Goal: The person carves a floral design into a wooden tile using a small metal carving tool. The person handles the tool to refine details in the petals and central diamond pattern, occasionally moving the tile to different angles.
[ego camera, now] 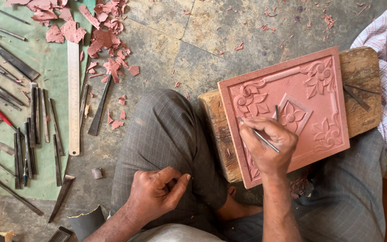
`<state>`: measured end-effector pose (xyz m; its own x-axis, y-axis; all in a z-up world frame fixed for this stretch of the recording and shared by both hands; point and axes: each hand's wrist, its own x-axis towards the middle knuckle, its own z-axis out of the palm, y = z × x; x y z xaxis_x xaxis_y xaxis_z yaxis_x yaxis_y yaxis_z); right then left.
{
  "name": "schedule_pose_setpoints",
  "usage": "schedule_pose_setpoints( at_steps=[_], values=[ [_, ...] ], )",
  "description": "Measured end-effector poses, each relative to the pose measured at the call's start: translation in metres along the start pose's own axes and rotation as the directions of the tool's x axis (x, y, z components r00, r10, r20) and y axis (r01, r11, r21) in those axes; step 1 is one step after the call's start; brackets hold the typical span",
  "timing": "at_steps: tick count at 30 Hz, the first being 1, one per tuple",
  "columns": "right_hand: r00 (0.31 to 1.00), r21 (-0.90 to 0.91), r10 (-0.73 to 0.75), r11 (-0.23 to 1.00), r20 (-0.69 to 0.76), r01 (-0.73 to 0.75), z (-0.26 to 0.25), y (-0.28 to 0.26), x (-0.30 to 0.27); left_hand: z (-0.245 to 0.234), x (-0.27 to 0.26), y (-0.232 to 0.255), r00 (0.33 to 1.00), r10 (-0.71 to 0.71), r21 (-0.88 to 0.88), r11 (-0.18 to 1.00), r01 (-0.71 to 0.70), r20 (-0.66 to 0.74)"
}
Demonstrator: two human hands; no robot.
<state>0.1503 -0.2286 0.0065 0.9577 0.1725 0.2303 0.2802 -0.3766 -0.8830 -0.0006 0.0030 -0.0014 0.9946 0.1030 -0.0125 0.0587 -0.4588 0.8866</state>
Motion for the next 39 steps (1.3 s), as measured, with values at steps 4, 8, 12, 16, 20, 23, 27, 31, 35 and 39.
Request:
schedule_pose_setpoints(
  at_steps=[4,8,12,16,20,23,27,31,35,39],
  values=[
    [1.000,0.021,-0.011,1.000,-0.001,0.011,0.006,-0.001,0.005,-0.001,0.000,0.001,1.000,-0.004,0.009,1.000,0.004,0.000],
    [0.987,-0.036,0.154,0.987,-0.053,-0.156,-0.003,-0.011,-0.005,-0.001,0.000,0.002,1.000,0.001,-0.012,1.000,-0.001,-0.013],
    [0.934,0.012,0.355,0.935,-0.041,-0.354,-0.044,-0.016,-0.004,0.001,0.001,0.004,0.998,0.004,0.001,1.000,-0.004,-0.056],
    [0.900,-0.150,0.431,0.887,-0.063,-0.436,-0.100,0.001,0.016,0.001,0.001,0.004,0.997,0.017,-0.009,1.000,-0.018,-0.069],
    [0.897,-0.594,0.439,0.709,-0.050,-0.380,-0.119,0.021,0.029,0.003,0.000,0.004,0.996,0.053,-0.016,0.998,-0.054,-0.066],
    [0.922,-0.624,0.384,0.710,-0.047,-0.327,-0.117,0.027,0.034,0.004,-0.002,0.003,0.999,-0.037,-0.001,0.999,0.037,-0.025],
    [0.924,-0.614,0.374,0.711,-0.085,-0.344,-0.111,0.015,0.021,0.004,-0.001,0.006,0.999,-0.024,0.013,1.000,0.025,-0.036],
    [0.840,-0.449,0.543,0.754,0.014,-0.479,-0.094,0.005,0.011,0.005,-0.001,0.010,0.997,0.012,-0.003,1.000,-0.012,-0.073],
    [0.899,-0.437,0.438,0.810,0.005,-0.392,-0.082,-0.011,0.001,0.004,-0.003,0.012,0.996,0.035,0.009,0.999,-0.034,-0.076],
    [0.944,-0.620,0.329,0.745,0.022,-0.245,-0.053,-0.028,-0.010,0.000,-0.011,0.010,0.993,0.082,0.037,0.996,-0.080,-0.082]
  ],
)
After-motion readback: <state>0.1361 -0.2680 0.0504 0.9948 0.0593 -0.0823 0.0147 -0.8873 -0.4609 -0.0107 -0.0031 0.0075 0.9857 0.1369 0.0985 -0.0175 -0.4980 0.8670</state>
